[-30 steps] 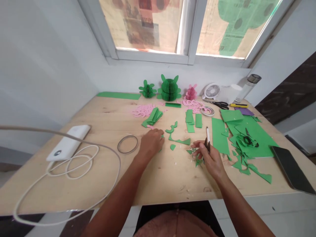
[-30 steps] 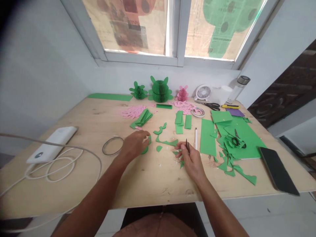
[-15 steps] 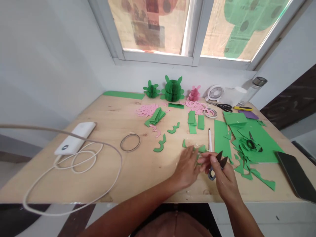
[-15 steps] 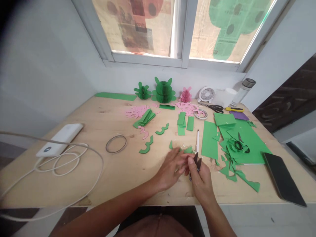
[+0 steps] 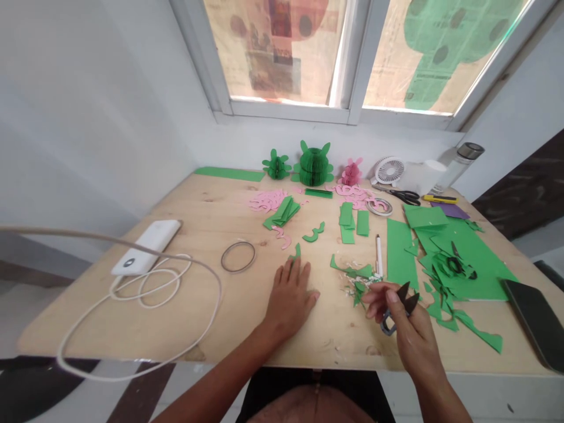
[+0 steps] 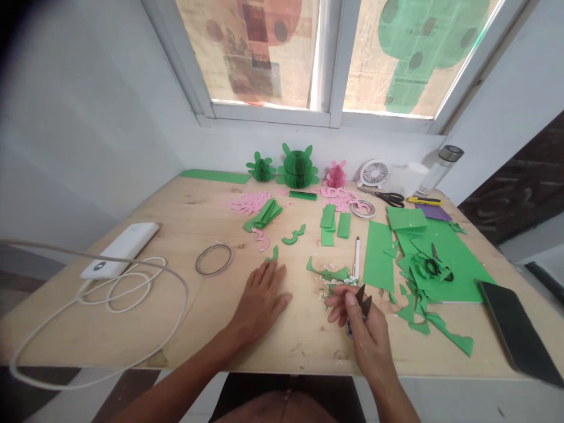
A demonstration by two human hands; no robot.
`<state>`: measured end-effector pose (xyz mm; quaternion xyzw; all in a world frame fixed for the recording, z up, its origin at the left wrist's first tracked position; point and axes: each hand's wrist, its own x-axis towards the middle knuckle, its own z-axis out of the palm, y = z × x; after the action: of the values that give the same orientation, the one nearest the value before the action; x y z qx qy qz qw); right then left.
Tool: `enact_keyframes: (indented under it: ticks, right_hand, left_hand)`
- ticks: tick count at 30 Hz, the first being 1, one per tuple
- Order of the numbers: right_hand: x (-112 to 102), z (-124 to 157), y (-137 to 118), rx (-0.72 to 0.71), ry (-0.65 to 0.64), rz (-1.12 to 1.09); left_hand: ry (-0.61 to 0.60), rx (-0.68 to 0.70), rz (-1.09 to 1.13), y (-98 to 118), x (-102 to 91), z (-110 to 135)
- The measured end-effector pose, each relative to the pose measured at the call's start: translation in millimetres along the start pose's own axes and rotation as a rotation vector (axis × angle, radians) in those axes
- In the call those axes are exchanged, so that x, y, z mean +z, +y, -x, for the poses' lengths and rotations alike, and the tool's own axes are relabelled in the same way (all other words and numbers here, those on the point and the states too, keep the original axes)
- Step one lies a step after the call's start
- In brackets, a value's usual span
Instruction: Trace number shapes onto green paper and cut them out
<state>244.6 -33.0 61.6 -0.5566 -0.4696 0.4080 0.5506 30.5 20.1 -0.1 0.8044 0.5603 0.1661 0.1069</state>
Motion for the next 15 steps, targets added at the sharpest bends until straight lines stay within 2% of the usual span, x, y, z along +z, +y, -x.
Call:
enact_keyframes:
  ticks: [2,4,7,10,12,15]
  right_hand:
    - [4,0,0,0.005,-0.02,-0.008]
    - [6,0,1,0.001,-0.05,-0.014]
    - [7,3,1,0.002,-0.07,-0.019]
    - [7,9,0,0.027,-0.033,-0.027]
    - [5,13,0,0.048,-0.011,-0.018]
    - [3,14,3,0.06,-0.003,0.001]
  left_hand:
    - [-0.01,0.131,0.072,3,5.9,1]
    - [0.026,0.223,0.148,8,5.4,-8]
    - [0.117,0.118,0.094,6,-7.4,-38]
    - [0.147,0.044,0.043,-11,-22.6,-64]
    - [0.159,-0.006,-0.005,-24,-27.2,-68]
    - [0.145,-0.036,-0.056,-39,-25.1,-57]
